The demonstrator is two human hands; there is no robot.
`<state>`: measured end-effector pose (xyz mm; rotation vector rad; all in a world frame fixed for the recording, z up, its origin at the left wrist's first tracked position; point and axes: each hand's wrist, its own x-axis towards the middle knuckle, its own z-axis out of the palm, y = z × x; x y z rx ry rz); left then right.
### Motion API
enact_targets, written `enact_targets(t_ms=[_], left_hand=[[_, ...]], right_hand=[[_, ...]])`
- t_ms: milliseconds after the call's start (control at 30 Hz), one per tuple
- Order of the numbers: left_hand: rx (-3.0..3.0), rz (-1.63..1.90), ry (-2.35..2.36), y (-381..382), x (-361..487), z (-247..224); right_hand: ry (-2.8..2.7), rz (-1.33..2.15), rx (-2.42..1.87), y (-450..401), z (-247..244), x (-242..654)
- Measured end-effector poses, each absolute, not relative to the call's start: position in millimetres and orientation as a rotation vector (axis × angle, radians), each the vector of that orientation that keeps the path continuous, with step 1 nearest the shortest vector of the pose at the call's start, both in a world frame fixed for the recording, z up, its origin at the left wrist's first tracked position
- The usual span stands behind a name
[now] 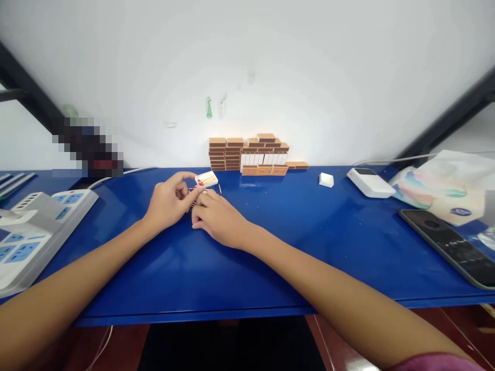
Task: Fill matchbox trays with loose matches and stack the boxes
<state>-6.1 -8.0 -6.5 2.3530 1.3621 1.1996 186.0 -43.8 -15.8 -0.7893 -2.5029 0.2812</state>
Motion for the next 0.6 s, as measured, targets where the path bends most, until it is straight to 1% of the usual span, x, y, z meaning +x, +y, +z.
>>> enact_targets(t_ms=[233, 433, 600], left_hand=[[2.356, 1.183, 1.321, -6.7, -9.8, -7.3], [2.375, 1.138, 1.316, -7.7, -8.8, -10.0], [2.444, 0.990, 1.225, -11.1, -6.9, -13.0]], right_hand=[[-2.515, 0.270, -0.879, -44.7, -4.7, 198.7], [-2.360, 0.401, -0.952, -42.9, 7.4, 218.4], [-2.354, 0.300, -0.919, -34.1, 13.5, 234.9]])
